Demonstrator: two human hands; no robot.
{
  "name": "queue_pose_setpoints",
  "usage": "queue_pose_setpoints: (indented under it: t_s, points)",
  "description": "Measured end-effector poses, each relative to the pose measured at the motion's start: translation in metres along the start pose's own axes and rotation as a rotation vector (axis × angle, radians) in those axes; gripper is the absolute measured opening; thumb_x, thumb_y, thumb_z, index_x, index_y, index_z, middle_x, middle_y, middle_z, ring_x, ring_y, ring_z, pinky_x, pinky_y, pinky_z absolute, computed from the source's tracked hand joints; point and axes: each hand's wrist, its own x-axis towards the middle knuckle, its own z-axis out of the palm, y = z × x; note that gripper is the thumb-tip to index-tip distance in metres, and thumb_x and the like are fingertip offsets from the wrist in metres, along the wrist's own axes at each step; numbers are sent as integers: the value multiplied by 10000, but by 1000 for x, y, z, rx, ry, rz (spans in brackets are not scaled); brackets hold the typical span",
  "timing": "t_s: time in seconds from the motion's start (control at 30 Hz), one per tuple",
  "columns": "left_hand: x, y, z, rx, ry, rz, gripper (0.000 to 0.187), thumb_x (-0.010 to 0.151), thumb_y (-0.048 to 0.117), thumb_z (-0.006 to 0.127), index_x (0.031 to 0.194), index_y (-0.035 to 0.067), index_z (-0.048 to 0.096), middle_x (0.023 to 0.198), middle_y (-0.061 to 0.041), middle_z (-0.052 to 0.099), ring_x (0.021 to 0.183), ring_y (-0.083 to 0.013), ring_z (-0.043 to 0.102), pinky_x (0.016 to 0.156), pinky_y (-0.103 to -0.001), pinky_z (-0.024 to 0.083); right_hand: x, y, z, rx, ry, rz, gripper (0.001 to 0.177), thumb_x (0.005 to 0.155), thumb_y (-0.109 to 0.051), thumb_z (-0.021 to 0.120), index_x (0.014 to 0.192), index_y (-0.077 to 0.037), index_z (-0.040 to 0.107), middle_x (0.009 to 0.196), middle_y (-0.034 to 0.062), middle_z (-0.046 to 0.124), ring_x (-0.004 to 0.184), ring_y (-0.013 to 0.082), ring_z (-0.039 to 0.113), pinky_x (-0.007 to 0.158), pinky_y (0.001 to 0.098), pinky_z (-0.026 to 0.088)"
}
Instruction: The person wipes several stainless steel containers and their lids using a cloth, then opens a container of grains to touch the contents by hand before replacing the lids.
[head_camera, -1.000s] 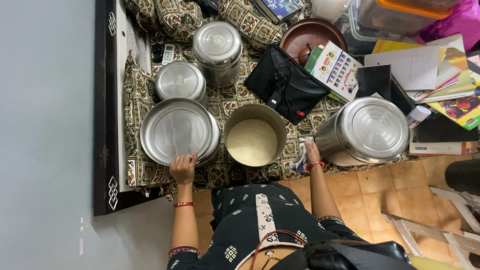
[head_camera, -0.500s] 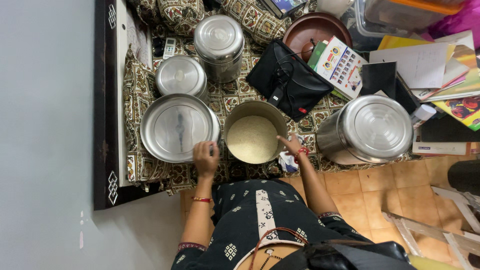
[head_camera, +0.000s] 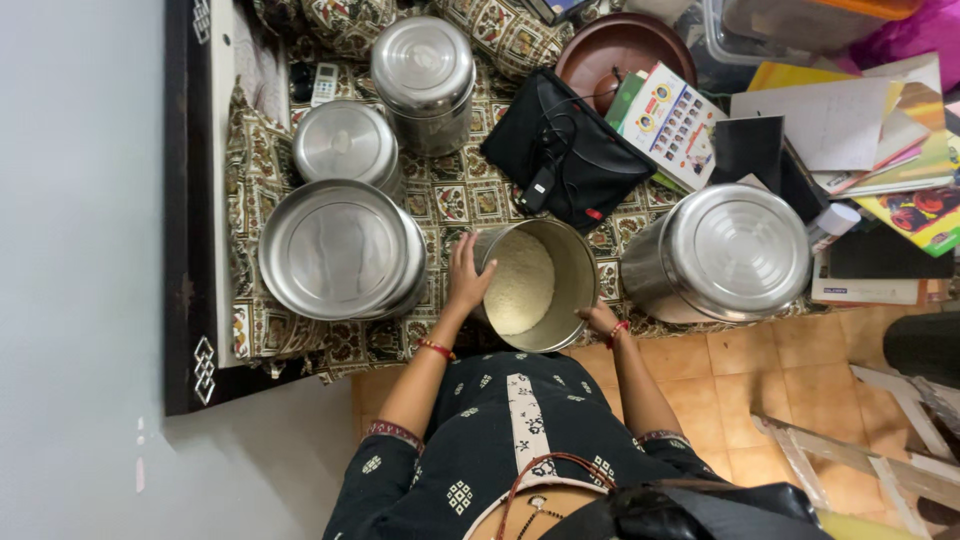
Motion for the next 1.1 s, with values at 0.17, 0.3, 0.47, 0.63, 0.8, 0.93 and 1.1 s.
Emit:
queue_pose_setpoints:
  t_s: [0.17, 0.3, 0.47, 0.63, 0.8, 0.93, 1.1]
  points:
    - [14, -21, 18, -459, -36, -418, 571, 961, 205, 647, 1511, 181, 493, 1584, -152, 411, 1429, -305, 393, 1166, -440, 326, 23, -21, 9, -233, -14, -116, 425, 855, -178, 665, 1223, 34, 666, 970, 177, 716, 750, 223, 683, 636, 356, 571]
    - [23, -58, -10, -647, 17, -521, 508, 997, 133, 583, 1499, 201, 539, 1552, -144, 504, 1399, -276, 496, 1152, -400, 386, 38, -51, 54, -403, 90, 119, 540, 853, -249, 663, 1321, -8, 543, 1056, 205, 739, 832, 297, 763, 715, 405, 637]
    - [23, -63, -6, -517, 73, -492, 474, 1012, 146, 532, 1482, 196, 555, 1449, -169, 603, 1333, -303, 586, 1108, -363, 436, 29, -78, 65, -725, 226, -112, 811, 863, -329, 812, 1437, 33, 368, 1093, 279, 655, 974, 395, 664, 891, 473, 533]
    - [18, -66, 0, -504, 96, -508, 442, 1020, 201, 535, 1461, 185, 566, 1434, -167, 624, 1332, -321, 600, 1109, -391, 456, 32, -86, 71, -917, 617, -834, 226, 925, -195, 738, 1124, -97, 694, 1053, 137, 661, 937, 350, 690, 840, 442, 553]
    - [22, -66, 3, -461, 108, -510, 447, 1015, 250, 575, 1452, 153, 559, 1452, -193, 584, 1354, -364, 544, 1120, -428, 418, 91, -83, 109, -812, 200, -597, 132, 867, -193, 724, 966, -113, 760, 979, 111, 695, 825, 288, 722, 751, 405, 590]
    - [18, -69, 7, -446, 91, -533, 428, 1020, 285, 571, 1421, 135, 572, 1411, -184, 622, 1318, -357, 584, 1094, -422, 446, 129, -84, 140, -1044, -105, -324, 152, 802, -170, 723, 936, -158, 793, 936, 123, 767, 878, 299, 750, 797, 407, 591]
    - [14, -67, 12, -498, 130, -502, 416, 1012, 267, 574, 1405, 131, 583, 1392, -181, 638, 1293, -347, 607, 1081, -415, 456, 150, -62, 152, -1248, -203, -150, 159, 875, -196, 670, 978, -148, 780, 994, 167, 749, 942, 363, 719, 866, 444, 566]
